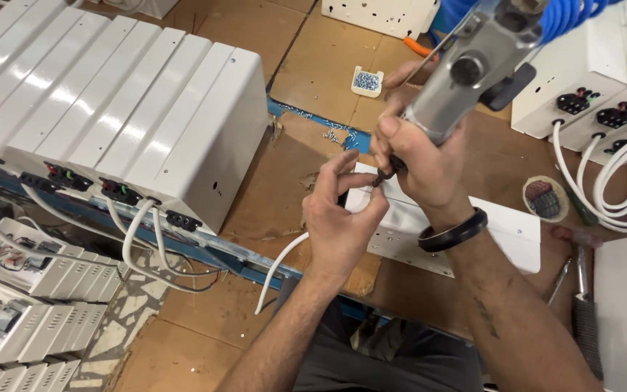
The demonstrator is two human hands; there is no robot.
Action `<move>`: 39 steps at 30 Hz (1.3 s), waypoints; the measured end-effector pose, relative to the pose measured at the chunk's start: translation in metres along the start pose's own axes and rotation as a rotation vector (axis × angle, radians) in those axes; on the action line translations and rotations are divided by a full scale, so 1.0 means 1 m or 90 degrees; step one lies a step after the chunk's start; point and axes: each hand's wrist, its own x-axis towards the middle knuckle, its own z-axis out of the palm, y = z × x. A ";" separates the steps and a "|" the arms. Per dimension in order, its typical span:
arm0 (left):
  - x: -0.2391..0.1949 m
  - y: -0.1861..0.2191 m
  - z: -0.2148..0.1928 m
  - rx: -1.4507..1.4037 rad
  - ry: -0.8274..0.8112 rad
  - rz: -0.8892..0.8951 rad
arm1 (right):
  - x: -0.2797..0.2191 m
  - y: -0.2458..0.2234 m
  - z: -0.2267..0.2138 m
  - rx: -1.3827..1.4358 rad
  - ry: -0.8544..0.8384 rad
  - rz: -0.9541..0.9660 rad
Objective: The person assembles a white metal enclosure at a workbench. They drive screws into the enclosure with a pneumatic screwdriver, reposition and turn the box, tap a screwdriver blade with a mallet, and finish tightening screws with a red-handled screwdriver.
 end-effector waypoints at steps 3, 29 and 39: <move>0.004 0.011 -0.006 -0.010 -0.039 -0.094 | -0.003 0.002 -0.006 -0.021 -0.014 -0.008; 0.015 -0.005 -0.031 -0.105 -0.233 0.023 | -0.011 -0.018 -0.013 0.061 0.041 -0.068; 0.010 -0.019 -0.014 -0.117 -0.175 0.001 | -0.004 -0.004 -0.004 -0.021 -0.008 -0.002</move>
